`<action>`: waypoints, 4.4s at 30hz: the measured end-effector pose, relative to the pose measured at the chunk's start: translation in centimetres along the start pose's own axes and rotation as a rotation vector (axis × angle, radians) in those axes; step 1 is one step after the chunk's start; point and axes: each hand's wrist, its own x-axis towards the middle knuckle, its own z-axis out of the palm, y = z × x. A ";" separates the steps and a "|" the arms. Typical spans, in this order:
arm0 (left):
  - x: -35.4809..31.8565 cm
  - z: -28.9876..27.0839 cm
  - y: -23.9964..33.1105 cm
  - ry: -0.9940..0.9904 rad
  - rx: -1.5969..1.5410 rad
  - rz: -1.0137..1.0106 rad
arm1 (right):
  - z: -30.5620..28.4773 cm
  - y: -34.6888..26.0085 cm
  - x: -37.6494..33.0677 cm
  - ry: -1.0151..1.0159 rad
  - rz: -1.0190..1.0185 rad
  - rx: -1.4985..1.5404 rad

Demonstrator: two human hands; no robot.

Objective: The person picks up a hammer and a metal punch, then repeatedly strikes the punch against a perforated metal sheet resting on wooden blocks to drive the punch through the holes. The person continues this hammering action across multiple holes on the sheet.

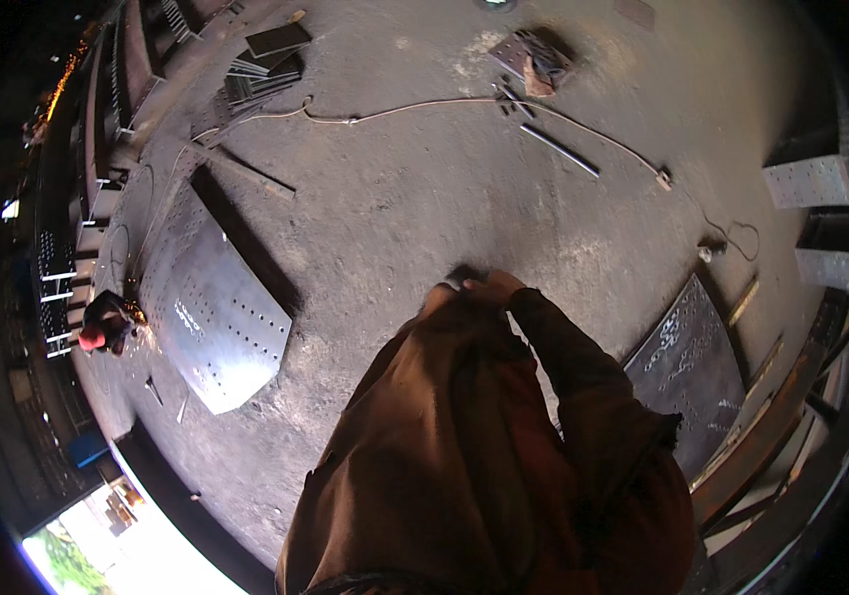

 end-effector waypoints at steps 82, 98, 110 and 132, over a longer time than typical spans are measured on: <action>81.7 81.1 90.9 -0.422 1.011 1.538 | -49.2 31.3 89.2 0.520 -0.439 -0.581; 79.3 84.9 74.4 -1.090 -0.448 0.074 | -46.1 30.2 97.9 0.494 -0.398 -0.436; 83.3 83.7 72.4 -0.894 -0.613 0.098 | -44.0 28.4 95.9 0.265 -0.292 -0.652; 83.8 81.1 72.8 -1.101 -0.702 -0.011 | -50.5 29.8 100.7 0.506 -0.671 -0.731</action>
